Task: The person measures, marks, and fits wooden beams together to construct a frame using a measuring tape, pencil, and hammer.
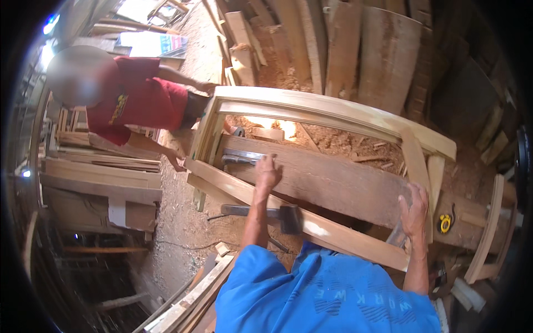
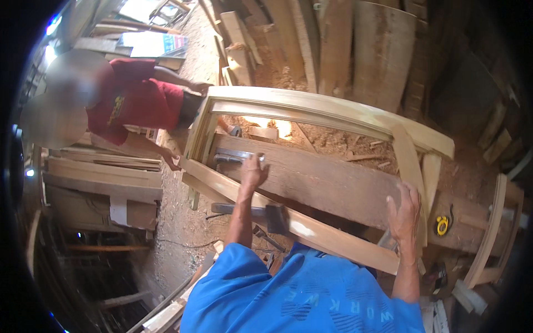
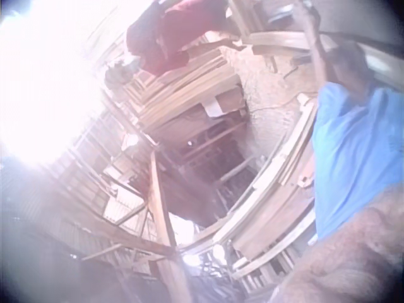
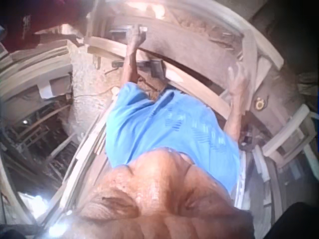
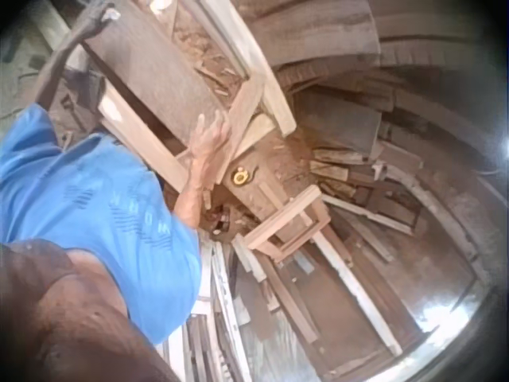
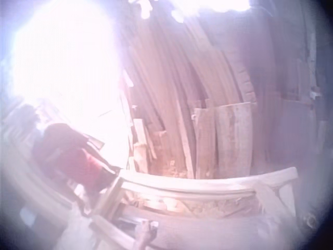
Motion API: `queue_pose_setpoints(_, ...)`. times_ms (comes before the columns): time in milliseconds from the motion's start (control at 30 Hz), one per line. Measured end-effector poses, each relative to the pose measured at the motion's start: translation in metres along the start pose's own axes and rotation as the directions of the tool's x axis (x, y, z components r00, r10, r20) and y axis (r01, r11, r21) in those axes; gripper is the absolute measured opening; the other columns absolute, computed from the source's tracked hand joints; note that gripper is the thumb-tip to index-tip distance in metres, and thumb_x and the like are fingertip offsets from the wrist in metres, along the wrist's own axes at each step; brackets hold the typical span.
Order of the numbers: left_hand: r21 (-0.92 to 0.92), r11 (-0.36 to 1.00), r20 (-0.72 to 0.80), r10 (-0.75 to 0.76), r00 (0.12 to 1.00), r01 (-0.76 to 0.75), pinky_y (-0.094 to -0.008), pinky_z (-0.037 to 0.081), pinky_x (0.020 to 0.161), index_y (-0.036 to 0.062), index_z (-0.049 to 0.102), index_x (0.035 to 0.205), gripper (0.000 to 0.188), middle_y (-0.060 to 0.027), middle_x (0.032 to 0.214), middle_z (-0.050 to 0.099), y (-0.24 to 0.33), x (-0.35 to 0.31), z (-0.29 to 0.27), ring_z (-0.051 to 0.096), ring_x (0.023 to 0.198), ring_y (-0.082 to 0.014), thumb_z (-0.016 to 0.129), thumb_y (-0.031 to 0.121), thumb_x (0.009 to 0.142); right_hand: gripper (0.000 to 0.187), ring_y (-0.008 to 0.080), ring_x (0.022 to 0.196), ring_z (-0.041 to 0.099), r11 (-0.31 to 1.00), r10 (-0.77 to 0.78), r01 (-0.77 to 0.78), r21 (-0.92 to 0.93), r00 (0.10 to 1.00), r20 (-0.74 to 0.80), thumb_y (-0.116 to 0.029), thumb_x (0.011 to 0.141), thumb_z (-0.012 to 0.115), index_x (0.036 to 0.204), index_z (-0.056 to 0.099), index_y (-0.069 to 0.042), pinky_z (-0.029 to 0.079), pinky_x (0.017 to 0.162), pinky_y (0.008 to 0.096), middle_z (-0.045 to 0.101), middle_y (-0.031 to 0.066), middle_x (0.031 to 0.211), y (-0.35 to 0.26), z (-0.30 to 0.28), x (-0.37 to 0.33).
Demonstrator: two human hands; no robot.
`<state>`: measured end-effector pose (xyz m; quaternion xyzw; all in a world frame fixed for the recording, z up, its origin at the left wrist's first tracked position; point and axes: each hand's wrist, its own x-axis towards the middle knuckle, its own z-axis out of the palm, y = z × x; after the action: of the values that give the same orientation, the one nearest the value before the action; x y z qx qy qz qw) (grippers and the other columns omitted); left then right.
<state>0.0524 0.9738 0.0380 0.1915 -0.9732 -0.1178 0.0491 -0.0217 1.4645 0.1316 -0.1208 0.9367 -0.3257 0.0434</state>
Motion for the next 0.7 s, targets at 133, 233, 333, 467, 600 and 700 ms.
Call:
queue_pose_setpoints(133, 0.169, 0.982, -0.014, -0.079, 0.997, 0.081, -0.0524, 0.051, 0.088, 0.0052, 0.063, 0.118, 0.040, -0.0237, 0.107, 0.066, -0.108, 0.046, -0.024, 0.062, 0.103, -0.0433, 0.073, 0.019, 0.081, 0.040, 0.0413, 0.121, 0.056, 0.998, -0.058, 0.061, -0.026, 0.993, 0.105, -0.007, 0.083, 0.072, 0.120, 0.062, 0.004, 0.043, 0.106, 0.0470, 0.059, 0.0234, 0.127, -0.041, 0.045, 0.009)
queue_pose_setpoints(233, 0.198, 0.956, -0.041, -0.213, 0.976, 0.216, -0.0556, 0.052, 0.085, 0.0040, 0.063, 0.108, 0.026, -0.0261, 0.104, 0.066, -0.196, 0.072, -0.019, 0.064, 0.098, -0.0450, 0.063, 0.012, 0.084, 0.041, 0.0416, 0.119, 0.057, 0.995, -0.080, 0.089, -0.039, 0.978, 0.193, -0.008, 0.081, 0.073, 0.119, 0.063, 0.004, 0.044, 0.105, 0.0469, 0.061, 0.0233, 0.125, -0.076, 0.089, 0.014)
queue_pose_setpoints(333, 0.063, 0.964, -0.174, -0.245, 0.954, 0.259, -0.0586, 0.053, 0.079, 0.0011, 0.059, 0.098, 0.014, -0.0275, 0.098, 0.066, -0.254, 0.109, -0.015, 0.066, 0.092, -0.0460, 0.050, 0.007, 0.089, 0.040, 0.0419, 0.117, 0.059, 0.994, -0.108, 0.113, -0.005, 0.962, 0.251, -0.009, 0.081, 0.074, 0.118, 0.064, 0.003, 0.045, 0.104, 0.0473, 0.063, 0.0234, 0.122, -0.107, 0.125, 0.017)
queue_pose_setpoints(467, 0.175, 0.950, -0.024, -0.257, 0.966, 0.257, -0.0550, 0.056, 0.079, 0.0017, 0.059, 0.097, 0.013, -0.0237, 0.099, 0.067, -0.313, 0.143, -0.003, 0.067, 0.094, -0.0423, 0.051, 0.011, 0.093, 0.039, 0.0417, 0.116, 0.060, 0.992, -0.123, 0.129, 0.007, 0.926, 0.356, -0.011, 0.081, 0.074, 0.117, 0.065, 0.003, 0.046, 0.104, 0.0466, 0.064, 0.0235, 0.120, -0.156, 0.157, 0.025)
queue_pose_setpoints(600, 0.250, 0.945, -0.001, -0.216, 0.976, 0.210, -0.0469, 0.059, 0.079, 0.0036, 0.061, 0.100, 0.012, -0.0181, 0.100, 0.067, -0.302, 0.156, 0.029, 0.069, 0.094, -0.0366, 0.057, 0.009, 0.091, 0.037, 0.0416, 0.113, 0.061, 0.995, -0.094, 0.098, 0.008, 0.924, 0.371, -0.012, 0.083, 0.073, 0.115, 0.066, 0.003, 0.048, 0.102, 0.0455, 0.065, 0.0238, 0.117, -0.181, 0.174, 0.032)
queue_pose_setpoints(700, 0.288, 0.946, -0.103, -0.126, 0.987, 0.151, -0.0459, 0.059, 0.078, 0.0026, 0.061, 0.103, 0.016, -0.0181, 0.102, 0.067, -0.330, 0.141, 0.043, 0.069, 0.094, -0.0365, 0.060, 0.007, 0.088, 0.037, 0.0421, 0.113, 0.061, 0.992, -0.123, 0.125, 0.022, 0.912, 0.391, -0.013, 0.084, 0.073, 0.116, 0.066, 0.003, 0.048, 0.100, 0.0457, 0.065, 0.0242, 0.118, -0.202, 0.182, 0.043)
